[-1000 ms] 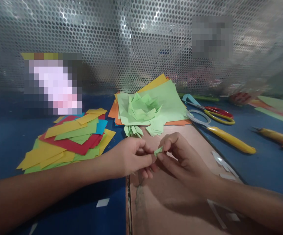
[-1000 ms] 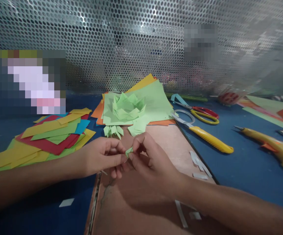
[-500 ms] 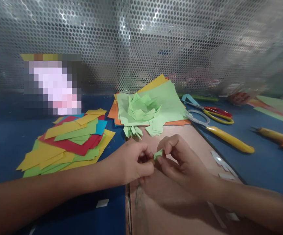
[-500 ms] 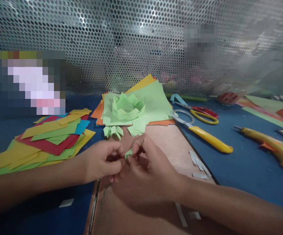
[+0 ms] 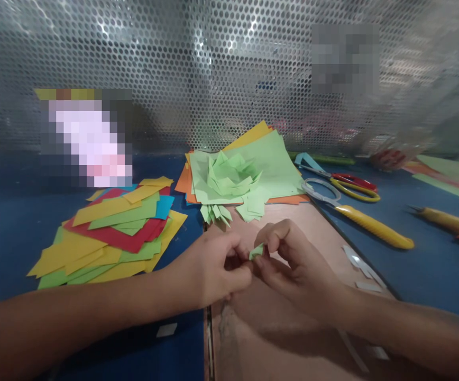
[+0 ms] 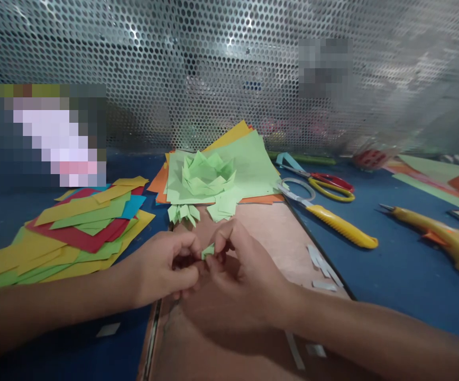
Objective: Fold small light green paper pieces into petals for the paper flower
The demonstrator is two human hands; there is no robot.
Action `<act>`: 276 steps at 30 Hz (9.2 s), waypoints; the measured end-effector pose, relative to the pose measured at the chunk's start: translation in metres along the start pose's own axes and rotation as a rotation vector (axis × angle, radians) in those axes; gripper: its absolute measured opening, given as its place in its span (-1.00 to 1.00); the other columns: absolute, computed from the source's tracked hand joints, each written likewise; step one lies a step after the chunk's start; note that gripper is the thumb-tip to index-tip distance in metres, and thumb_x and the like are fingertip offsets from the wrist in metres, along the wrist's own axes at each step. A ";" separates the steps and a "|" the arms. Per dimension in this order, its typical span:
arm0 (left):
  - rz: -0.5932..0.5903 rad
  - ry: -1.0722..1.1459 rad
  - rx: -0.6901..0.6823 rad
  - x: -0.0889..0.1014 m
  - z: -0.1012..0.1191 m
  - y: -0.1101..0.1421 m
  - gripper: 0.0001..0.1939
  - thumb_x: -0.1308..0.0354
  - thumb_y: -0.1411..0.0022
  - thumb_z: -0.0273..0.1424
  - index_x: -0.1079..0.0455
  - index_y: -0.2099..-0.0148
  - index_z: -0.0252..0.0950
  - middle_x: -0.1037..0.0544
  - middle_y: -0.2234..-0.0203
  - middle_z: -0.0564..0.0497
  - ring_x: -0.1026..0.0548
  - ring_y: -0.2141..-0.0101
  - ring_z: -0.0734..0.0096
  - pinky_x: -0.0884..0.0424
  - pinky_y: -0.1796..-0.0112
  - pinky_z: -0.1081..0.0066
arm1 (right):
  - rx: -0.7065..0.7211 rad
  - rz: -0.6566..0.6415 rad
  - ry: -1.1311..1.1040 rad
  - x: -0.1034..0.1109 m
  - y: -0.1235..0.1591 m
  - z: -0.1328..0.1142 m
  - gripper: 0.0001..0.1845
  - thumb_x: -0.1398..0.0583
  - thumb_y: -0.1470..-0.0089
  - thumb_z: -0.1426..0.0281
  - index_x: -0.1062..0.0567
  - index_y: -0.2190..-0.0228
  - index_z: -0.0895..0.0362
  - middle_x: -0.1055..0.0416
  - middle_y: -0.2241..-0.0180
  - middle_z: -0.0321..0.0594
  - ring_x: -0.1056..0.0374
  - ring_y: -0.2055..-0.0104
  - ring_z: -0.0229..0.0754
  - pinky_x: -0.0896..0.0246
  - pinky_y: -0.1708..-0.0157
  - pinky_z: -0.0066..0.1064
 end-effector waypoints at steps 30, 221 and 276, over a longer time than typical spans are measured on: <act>-0.016 0.040 -0.008 0.002 0.003 -0.001 -0.89 -0.02 -0.05 -0.51 -0.15 0.49 -0.30 -0.35 0.72 0.18 -0.31 0.72 0.62 -0.16 0.65 0.61 | -0.198 -0.049 -0.235 0.006 -0.003 -0.007 -0.86 -0.08 -0.15 0.43 -0.15 0.38 0.05 -0.19 0.41 -0.33 -0.20 0.41 -0.30 -0.20 0.42 -0.46; -0.027 0.392 0.242 0.007 0.009 -0.003 -0.86 -0.05 -0.02 -0.61 -0.17 0.47 -0.32 -0.36 0.75 0.21 -0.33 0.74 0.66 -0.21 0.72 0.71 | -0.190 -0.061 0.127 0.013 -0.014 -0.010 -0.84 -0.11 -0.05 0.41 -0.42 0.51 0.18 -0.34 0.59 -0.29 -0.22 0.54 -0.34 -0.18 0.55 -0.55; 0.025 0.475 0.063 0.003 -0.002 -0.007 -0.85 -0.07 -0.17 -0.41 -0.17 0.41 -0.31 -0.38 0.69 0.18 -0.38 0.70 0.65 -0.25 0.69 0.72 | -0.239 -0.070 -0.124 0.009 -0.013 -0.008 -0.86 -0.11 -0.09 0.35 -0.40 0.35 0.16 -0.40 0.43 -0.21 -0.30 0.40 -0.27 -0.23 0.42 -0.47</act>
Point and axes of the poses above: each hand's wrist, its own y-axis away from the middle knuckle, its own x-axis out of the back of the hand, z = x × y, the point moved 1 cm from there along -y, towards the middle knuckle
